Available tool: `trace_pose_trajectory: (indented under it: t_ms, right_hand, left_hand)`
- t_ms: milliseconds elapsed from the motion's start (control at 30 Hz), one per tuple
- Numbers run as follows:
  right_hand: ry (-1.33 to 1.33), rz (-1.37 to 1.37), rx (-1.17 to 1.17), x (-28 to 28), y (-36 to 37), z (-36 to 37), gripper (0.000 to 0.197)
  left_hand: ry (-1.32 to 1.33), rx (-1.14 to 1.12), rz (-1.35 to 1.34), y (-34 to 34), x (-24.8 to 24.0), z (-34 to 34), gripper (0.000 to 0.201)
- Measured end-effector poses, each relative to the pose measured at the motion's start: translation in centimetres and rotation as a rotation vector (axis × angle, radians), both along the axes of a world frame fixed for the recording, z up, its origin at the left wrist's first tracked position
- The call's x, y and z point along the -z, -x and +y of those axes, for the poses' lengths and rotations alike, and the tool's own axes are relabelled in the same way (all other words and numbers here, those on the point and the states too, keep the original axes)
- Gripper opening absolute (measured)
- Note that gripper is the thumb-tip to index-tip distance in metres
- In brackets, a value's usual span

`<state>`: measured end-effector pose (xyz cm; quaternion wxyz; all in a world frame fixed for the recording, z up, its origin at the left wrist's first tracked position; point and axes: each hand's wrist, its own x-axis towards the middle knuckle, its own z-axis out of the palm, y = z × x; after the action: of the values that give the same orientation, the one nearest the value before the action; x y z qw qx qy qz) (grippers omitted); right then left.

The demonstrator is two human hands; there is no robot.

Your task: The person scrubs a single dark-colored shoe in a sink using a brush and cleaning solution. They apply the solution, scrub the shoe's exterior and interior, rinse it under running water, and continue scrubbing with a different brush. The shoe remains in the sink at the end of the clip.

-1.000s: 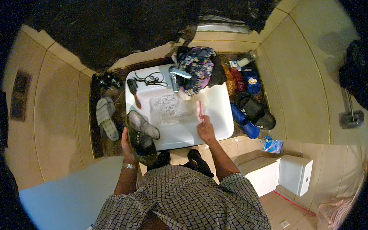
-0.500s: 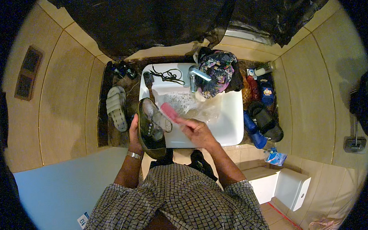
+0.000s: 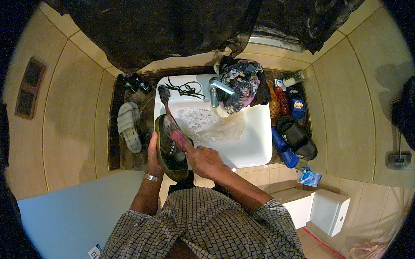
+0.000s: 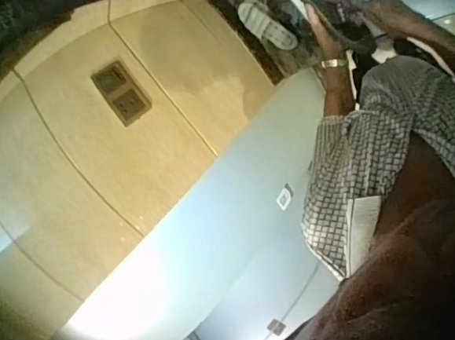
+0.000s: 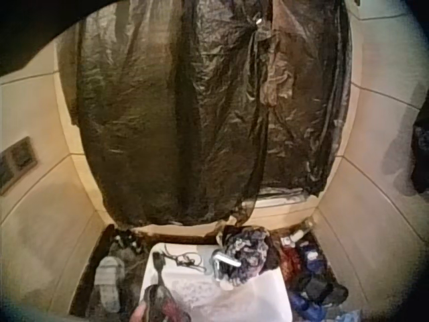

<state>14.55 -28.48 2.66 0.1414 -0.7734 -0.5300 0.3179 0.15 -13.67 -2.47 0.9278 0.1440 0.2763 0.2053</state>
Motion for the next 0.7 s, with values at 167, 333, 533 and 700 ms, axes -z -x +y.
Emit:
trace_pose_trajectory:
  t_ms: [167,333,533,700]
  right_hand:
    - [-0.059,0.035,0.091,1.5,-0.3,3.0,0.050]
    - [0.031,0.141,0.011,2.5,-0.2,2.5,0.055]
    - [0.011,0.245,0.054,0.2,0.1,2.1,0.051]
    - [0.096,0.244,0.068,2.4,-0.1,4.4,0.052]
  left_hand:
    - [0.070,-0.023,0.021,-1.4,0.2,-1.4,0.050]
    - [-0.038,-0.073,0.064,-0.3,0.6,-0.6,0.051]
    - [-0.042,-0.053,0.076,0.2,0.5,-1.0,0.049]
    - [-0.066,-0.083,0.036,0.0,1.7,-1.4,0.050]
